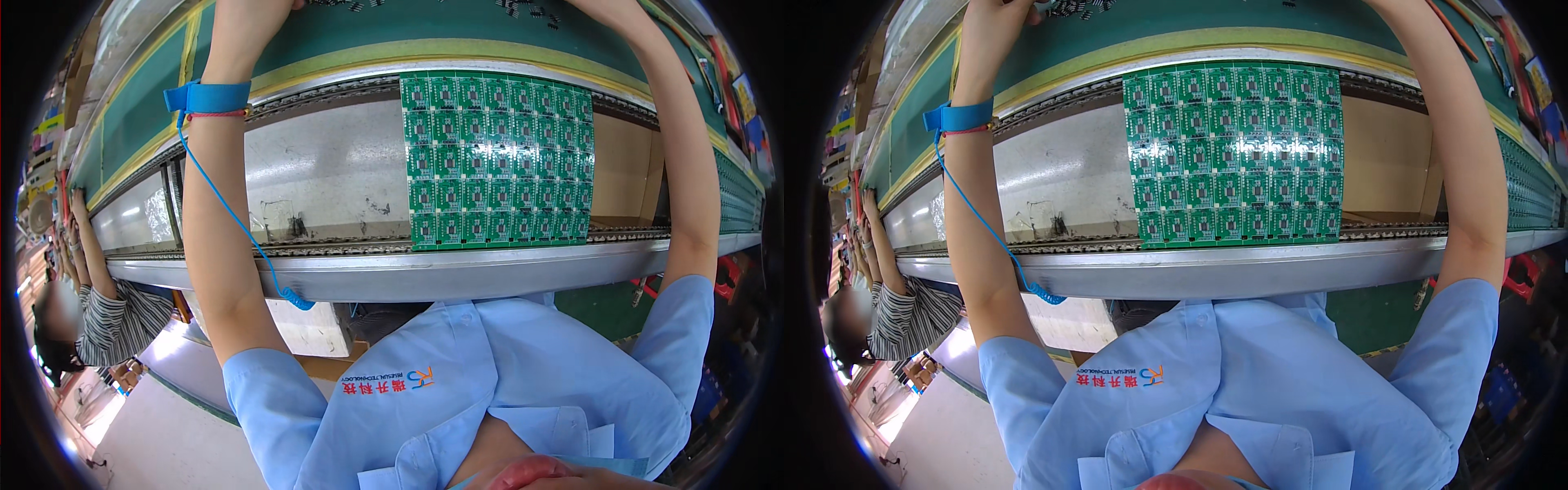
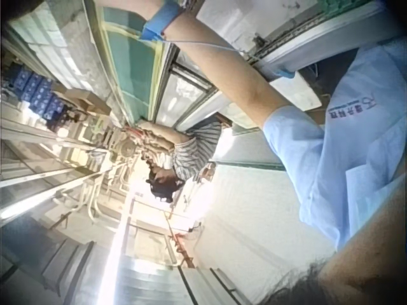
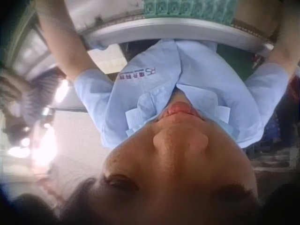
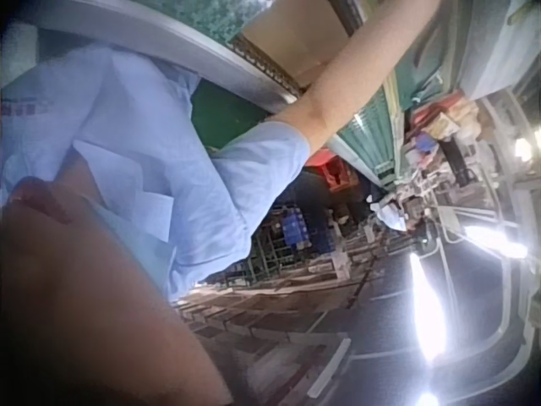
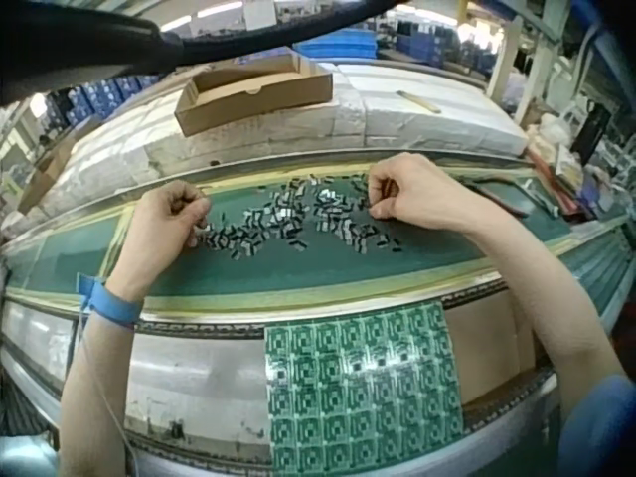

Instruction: Manually inserting or arranging electronic components onto printed circuit boards on an assembly line.

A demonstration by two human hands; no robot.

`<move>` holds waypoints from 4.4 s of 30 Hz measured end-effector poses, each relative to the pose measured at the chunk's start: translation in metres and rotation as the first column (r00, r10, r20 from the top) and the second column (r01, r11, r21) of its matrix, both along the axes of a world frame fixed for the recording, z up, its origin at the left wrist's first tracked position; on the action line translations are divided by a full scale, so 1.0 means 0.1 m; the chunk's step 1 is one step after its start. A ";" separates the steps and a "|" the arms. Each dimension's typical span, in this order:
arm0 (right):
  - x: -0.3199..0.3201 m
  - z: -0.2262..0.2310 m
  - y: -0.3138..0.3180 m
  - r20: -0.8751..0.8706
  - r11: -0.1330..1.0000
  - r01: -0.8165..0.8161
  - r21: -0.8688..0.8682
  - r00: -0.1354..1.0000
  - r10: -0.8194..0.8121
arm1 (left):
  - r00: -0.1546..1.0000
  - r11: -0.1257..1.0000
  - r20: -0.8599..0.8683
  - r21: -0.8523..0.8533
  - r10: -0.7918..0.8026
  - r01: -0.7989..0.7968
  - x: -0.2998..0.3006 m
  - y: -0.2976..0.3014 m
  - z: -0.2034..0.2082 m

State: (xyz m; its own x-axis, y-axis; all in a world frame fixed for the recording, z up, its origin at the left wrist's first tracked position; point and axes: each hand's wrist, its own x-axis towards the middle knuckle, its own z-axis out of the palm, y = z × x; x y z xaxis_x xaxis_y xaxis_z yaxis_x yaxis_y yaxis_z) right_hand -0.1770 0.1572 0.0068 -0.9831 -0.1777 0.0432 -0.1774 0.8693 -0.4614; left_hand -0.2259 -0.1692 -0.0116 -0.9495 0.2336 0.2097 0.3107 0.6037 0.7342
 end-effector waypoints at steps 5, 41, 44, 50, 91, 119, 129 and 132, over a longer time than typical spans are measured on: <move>0.31 0.08 -0.19 -0.146 0.998 0.027 -0.048 0.989 -0.034 | 1.000 0.999 0.008 -0.014 0.030 -0.030 0.08 0.06 0.06; 1.75 -0.12 -0.86 -0.155 0.949 -0.299 0.096 0.938 0.311 | 0.831 0.684 0.491 0.702 -0.262 -0.199 0.02 -0.42 -0.07; 1.76 -0.09 -0.85 -0.145 0.945 -0.307 0.111 0.936 0.322 | 0.855 0.720 0.454 0.678 -0.250 -0.149 0.07 -0.38 -0.01; 1.22 -0.05 -0.46 -0.280 0.968 -0.249 -0.025 0.932 0.232 | 0.900 0.864 0.362 0.502 -0.244 0.032 0.44 -0.04 0.25; 1.44 -0.10 -0.23 -0.215 0.848 -0.460 -0.264 0.885 0.413 | 0.858 0.926 0.351 0.104 -0.375 0.362 1.39 0.46 0.24; 0.79 -0.17 -0.14 -0.307 0.990 -0.130 -0.045 0.945 0.110 | 0.774 0.872 0.424 0.354 -0.471 0.337 1.24 0.27 0.14; 0.68 -0.32 -0.20 -0.324 0.992 -0.099 0.077 0.939 0.119 | 0.772 0.898 0.470 0.318 -0.428 0.305 1.28 0.31 0.06; 0.76 -0.33 -0.20 -0.405 0.981 -0.173 0.087 0.894 0.193 | 0.780 0.904 0.467 0.299 -0.417 0.304 1.32 0.31 0.04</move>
State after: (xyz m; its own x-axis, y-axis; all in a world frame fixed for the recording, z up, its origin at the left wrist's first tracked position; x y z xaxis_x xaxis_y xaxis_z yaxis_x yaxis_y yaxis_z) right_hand -0.1006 0.1371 -0.0267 -0.8298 -0.3649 0.4222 -0.4999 0.8223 -0.2720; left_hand -0.0939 -0.1386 -0.0079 -0.7842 0.5878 -0.1991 0.0243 0.3496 0.9366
